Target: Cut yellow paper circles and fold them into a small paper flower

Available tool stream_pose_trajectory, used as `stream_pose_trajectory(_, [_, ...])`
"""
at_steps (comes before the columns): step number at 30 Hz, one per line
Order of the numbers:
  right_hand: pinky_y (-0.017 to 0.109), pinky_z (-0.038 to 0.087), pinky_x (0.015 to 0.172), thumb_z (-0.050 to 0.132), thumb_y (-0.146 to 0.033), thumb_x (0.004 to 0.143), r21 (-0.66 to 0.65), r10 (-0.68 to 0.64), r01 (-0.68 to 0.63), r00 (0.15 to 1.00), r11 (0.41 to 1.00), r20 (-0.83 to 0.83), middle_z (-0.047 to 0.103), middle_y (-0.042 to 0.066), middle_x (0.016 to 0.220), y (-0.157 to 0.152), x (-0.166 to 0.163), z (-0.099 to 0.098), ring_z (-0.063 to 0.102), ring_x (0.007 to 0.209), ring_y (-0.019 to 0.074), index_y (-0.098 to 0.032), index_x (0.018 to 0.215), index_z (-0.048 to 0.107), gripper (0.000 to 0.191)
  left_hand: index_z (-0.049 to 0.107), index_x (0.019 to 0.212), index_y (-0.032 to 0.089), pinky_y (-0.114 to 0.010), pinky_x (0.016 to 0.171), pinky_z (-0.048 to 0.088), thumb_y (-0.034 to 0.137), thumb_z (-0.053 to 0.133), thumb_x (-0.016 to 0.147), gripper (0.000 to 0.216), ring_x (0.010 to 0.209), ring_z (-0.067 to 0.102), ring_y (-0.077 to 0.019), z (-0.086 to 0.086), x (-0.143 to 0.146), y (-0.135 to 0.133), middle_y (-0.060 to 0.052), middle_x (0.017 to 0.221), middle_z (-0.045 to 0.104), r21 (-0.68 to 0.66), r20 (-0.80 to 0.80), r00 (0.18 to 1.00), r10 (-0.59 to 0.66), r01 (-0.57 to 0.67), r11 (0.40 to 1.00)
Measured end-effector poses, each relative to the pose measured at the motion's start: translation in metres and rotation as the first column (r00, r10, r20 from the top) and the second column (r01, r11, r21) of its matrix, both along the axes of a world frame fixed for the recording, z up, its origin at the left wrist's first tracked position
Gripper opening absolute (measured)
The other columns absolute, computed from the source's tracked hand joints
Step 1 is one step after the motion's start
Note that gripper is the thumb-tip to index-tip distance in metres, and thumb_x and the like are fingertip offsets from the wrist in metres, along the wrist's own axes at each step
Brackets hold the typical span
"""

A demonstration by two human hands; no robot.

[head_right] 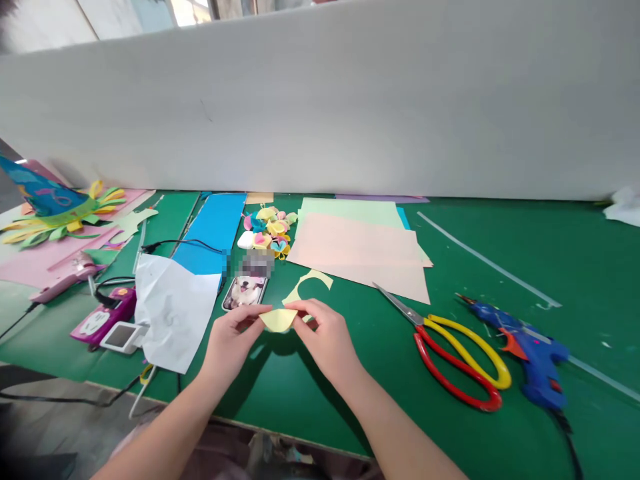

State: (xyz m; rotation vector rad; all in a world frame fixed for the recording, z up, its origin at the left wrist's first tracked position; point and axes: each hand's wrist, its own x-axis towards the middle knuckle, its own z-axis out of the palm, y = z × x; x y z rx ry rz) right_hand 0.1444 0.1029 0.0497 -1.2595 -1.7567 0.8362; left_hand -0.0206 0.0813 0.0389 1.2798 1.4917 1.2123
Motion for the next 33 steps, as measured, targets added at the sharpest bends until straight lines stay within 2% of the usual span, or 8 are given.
stream_pose_trajectory(2, [0.026,0.056,0.056,0.053,-0.017,0.079,0.025,-0.008,0.008,1.0,1.0,0.001,0.071,0.005,0.083,-0.001,-0.003,0.0,0.065,0.067,0.0159,-0.021,0.083,0.07,0.018,0.073,0.083,0.022,-0.026,0.068,0.051,0.015,0.059,0.071,0.02,0.072,0.063,-0.0139,-0.001,0.001,-0.001,-0.001,0.083,0.073,0.059,-0.054,0.998,0.022,-0.018,0.998])
stream_pose_trajectory(8, [0.025,0.054,0.057,0.053,-0.01,0.079,0.225,-0.014,0.0,0.998,0.974,0.061,0.07,0.005,0.08,-0.001,-0.006,-0.006,0.064,0.068,0.0157,-0.02,0.085,0.071,0.021,0.073,0.08,0.023,-0.022,0.065,0.051,0.007,0.055,0.07,0.026,0.071,0.063,-0.0124,-0.004,0.002,-0.004,0.0,0.078,0.071,0.185,-0.157,0.985,0.074,-0.044,0.982])
stream_pose_trajectory(13, [0.027,0.052,0.057,0.052,-0.009,0.081,0.364,-0.056,0.022,0.995,0.931,0.084,0.07,0.004,0.076,-0.002,-0.009,-0.011,0.064,0.068,0.0163,-0.02,0.082,0.069,0.02,0.072,0.08,0.021,-0.019,0.062,0.051,0.006,0.055,0.072,0.025,0.07,0.062,-0.0106,-0.003,0.005,-0.006,0.001,0.075,0.07,0.309,-0.229,0.966,0.117,-0.042,0.95])
stream_pose_trajectory(18, [0.028,0.053,0.061,0.051,-0.007,0.08,0.441,-0.104,0.053,0.99,0.896,0.091,0.069,0.004,0.075,-0.004,-0.014,-0.008,0.064,0.068,0.0165,-0.02,0.082,0.067,0.021,0.07,0.077,0.021,-0.017,0.059,0.051,0.003,0.052,0.072,0.026,0.066,0.061,-0.0093,0.002,0.011,-0.005,0.001,0.072,0.068,0.42,-0.275,0.945,0.175,-0.046,0.906])
stream_pose_trajectory(25, [0.029,0.052,0.061,0.053,-0.007,0.082,0.523,-0.114,0.044,0.988,0.851,0.102,0.069,0.005,0.073,-0.004,-0.015,-0.009,0.065,0.068,0.0172,-0.019,0.082,0.065,0.017,0.068,0.077,0.021,-0.018,0.058,0.051,0.003,0.052,0.072,0.024,0.066,0.061,-0.0097,0.0,0.012,-0.005,0.001,0.073,0.067,0.436,-0.269,0.945,0.186,-0.053,0.899])
stream_pose_trajectory(30, [0.031,0.054,0.065,0.051,-0.005,0.082,0.525,-0.104,0.017,0.985,0.851,0.137,0.07,0.008,0.081,-0.006,-0.016,-0.015,0.065,0.074,0.0189,-0.017,0.095,0.068,0.024,0.068,0.079,0.021,-0.018,0.057,0.05,0.003,0.053,0.071,0.024,0.064,0.059,-0.0091,-0.002,0.014,-0.005,0.002,0.072,0.067,0.427,-0.265,0.945,0.194,-0.066,0.902])
stream_pose_trajectory(33, [0.031,0.053,0.064,0.05,-0.004,0.081,0.532,-0.127,0.03,0.981,0.846,0.147,0.069,0.009,0.08,-0.007,-0.019,-0.016,0.064,0.073,0.019,-0.015,0.096,0.069,0.027,0.067,0.079,0.021,-0.019,0.058,0.05,0.004,0.053,0.073,0.023,0.064,0.059,-0.0096,-0.002,0.015,-0.004,0.001,0.073,0.067,0.406,-0.257,0.946,0.197,-0.08,0.911])
